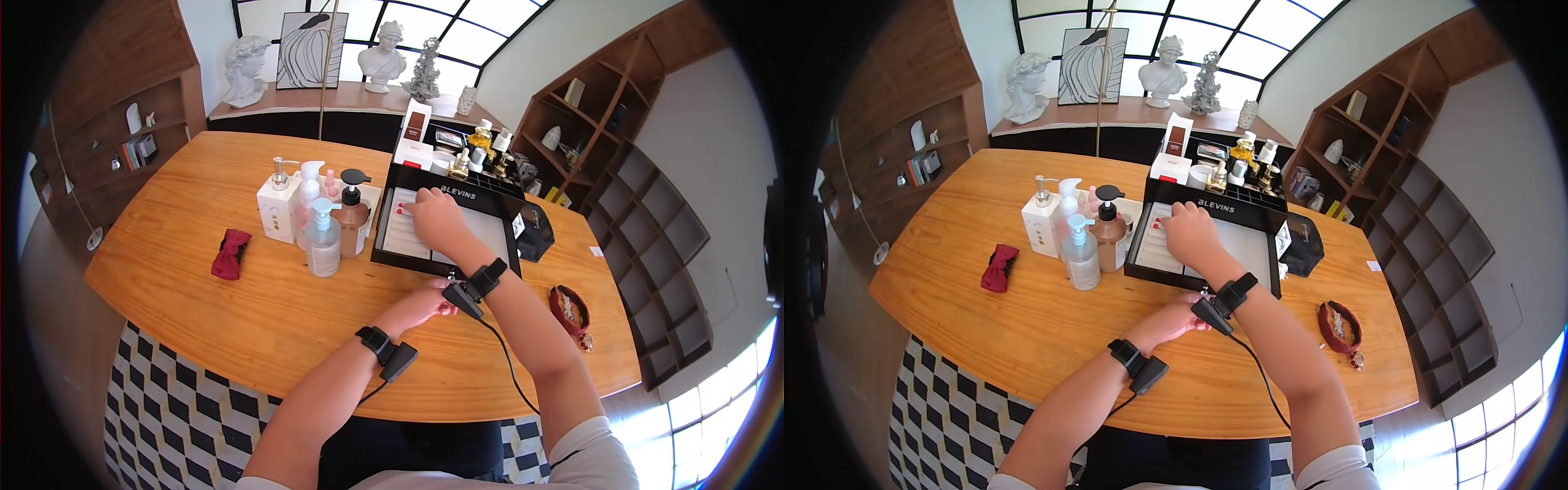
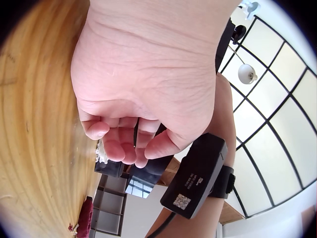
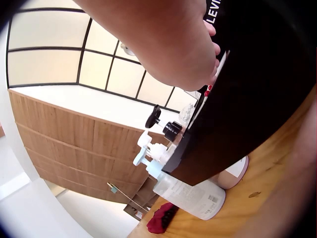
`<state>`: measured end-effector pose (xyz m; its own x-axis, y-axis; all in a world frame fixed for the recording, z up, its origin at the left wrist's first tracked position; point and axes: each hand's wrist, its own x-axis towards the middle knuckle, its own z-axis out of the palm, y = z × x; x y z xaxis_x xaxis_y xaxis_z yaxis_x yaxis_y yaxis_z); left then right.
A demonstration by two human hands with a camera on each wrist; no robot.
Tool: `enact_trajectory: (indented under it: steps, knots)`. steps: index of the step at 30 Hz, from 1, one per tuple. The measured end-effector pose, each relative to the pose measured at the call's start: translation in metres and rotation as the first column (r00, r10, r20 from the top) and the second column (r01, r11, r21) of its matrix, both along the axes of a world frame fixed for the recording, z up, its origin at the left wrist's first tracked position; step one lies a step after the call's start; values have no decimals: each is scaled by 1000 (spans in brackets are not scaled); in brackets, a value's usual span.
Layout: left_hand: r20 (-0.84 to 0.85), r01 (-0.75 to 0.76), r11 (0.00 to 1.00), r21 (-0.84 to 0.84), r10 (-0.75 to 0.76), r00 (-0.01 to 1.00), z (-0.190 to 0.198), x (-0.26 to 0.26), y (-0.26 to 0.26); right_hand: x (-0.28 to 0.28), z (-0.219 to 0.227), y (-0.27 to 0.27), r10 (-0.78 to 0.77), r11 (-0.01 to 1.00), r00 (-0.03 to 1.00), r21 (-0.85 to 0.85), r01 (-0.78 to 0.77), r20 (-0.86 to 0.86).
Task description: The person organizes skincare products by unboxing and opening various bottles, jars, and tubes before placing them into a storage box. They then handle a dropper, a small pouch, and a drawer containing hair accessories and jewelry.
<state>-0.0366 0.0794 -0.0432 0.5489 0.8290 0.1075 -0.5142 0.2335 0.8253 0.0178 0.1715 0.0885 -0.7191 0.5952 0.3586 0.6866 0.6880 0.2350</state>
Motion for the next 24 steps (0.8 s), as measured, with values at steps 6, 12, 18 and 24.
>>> enact_trajectory:
  steps: [6, 12, 18, 24]
  knots:
    - [-9, -97, 991, -94, 97, 995, 9, 5, -8, -8, -12, -15, -105, 993, 994, -44, 106, 21]
    - [-18, -89, 996, -33, 88, 996, -7, 6, 2, -22, -10, -19, -165, 954, 984, -242, 176, 64]
    - [-1, -112, 993, -50, 112, 994, -19, 10, 7, -30, -7, -21, -199, 924, 976, -315, 216, 86]
    - [-10, -101, 994, -30, 101, 995, -15, 8, 6, -27, -5, -23, -198, 933, 979, -300, 200, 38]
